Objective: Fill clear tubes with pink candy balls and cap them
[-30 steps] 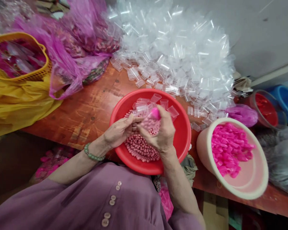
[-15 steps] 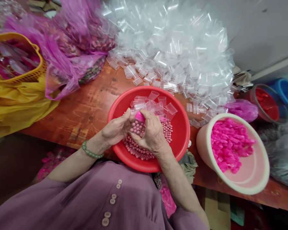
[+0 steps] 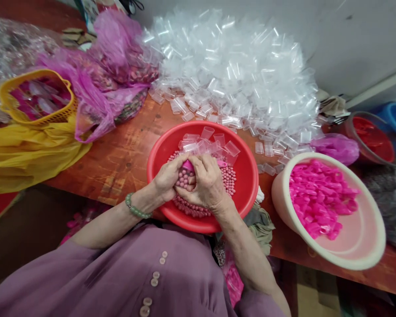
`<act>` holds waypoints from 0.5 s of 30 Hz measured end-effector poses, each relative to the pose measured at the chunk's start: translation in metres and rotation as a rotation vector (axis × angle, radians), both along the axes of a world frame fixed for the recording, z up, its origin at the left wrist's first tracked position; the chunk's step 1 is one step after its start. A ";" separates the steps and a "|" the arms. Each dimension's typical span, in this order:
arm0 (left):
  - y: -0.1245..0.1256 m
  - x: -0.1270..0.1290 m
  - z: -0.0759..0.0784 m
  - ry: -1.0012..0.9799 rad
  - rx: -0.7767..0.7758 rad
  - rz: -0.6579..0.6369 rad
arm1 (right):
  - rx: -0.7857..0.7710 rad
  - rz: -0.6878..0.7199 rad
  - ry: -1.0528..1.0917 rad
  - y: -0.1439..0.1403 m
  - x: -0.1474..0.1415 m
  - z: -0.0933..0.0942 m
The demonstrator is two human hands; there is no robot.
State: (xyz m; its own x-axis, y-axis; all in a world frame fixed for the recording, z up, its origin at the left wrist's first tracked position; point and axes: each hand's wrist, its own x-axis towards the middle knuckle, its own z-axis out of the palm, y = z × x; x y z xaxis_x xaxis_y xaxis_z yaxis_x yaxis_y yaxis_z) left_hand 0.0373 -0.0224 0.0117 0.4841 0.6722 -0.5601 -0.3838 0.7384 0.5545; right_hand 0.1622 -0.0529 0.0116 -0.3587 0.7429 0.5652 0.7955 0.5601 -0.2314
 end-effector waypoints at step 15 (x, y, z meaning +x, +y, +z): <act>-0.024 -0.089 0.014 0.051 0.549 0.207 | -0.310 0.074 0.264 -0.001 0.032 0.010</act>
